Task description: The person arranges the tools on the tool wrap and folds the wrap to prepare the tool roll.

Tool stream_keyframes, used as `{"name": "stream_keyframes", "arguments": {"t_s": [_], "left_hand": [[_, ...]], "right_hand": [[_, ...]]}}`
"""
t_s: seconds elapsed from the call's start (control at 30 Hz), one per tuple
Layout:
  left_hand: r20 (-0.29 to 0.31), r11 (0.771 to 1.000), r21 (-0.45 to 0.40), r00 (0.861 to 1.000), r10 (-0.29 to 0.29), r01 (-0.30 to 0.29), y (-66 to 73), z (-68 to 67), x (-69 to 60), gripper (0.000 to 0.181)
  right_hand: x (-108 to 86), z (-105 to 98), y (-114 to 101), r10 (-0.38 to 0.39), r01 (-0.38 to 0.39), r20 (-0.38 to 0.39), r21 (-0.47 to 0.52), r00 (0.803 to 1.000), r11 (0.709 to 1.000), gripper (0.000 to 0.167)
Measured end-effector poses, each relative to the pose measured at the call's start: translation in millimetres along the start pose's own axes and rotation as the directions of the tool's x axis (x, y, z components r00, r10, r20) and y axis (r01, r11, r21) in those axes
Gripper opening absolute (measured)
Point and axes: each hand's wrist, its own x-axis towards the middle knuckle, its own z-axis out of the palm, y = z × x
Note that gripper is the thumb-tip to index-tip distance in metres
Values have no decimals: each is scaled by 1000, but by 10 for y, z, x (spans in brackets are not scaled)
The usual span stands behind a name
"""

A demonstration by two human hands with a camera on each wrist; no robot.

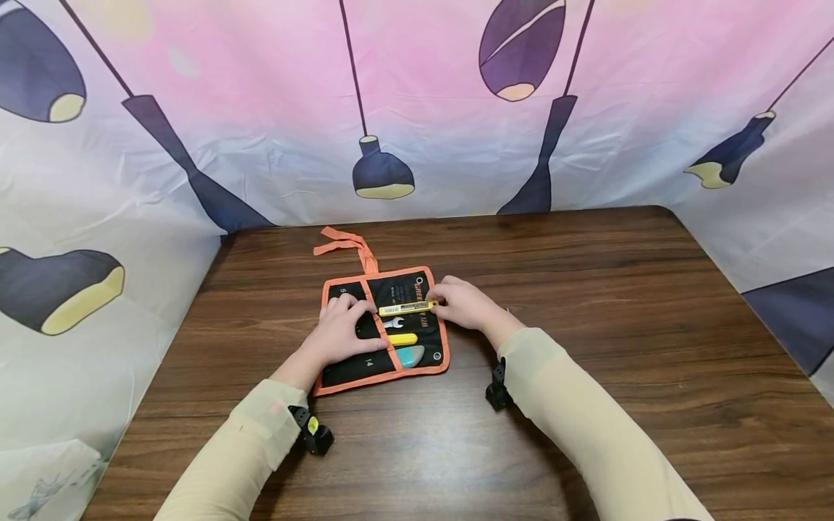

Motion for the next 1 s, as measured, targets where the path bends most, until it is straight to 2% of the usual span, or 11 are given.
{"name": "stream_keyframes", "arguments": {"t_s": [0.47,0.83,1.0], "left_hand": [[1,1000,11,1000,-1,1,-13,6,0,66],[3,1000,4,1000,-2,2,-8,2,1,67],[7,1000,3,1000,-16,16,-8,1,5,73]], "right_hand": [[55,-29,-64,7,-7,-33,18,999,1000,24],[111,18,-85,70,-63,-46,139,997,988,25],[109,11,-90,80,-70,-54,166,995,984,25]]}}
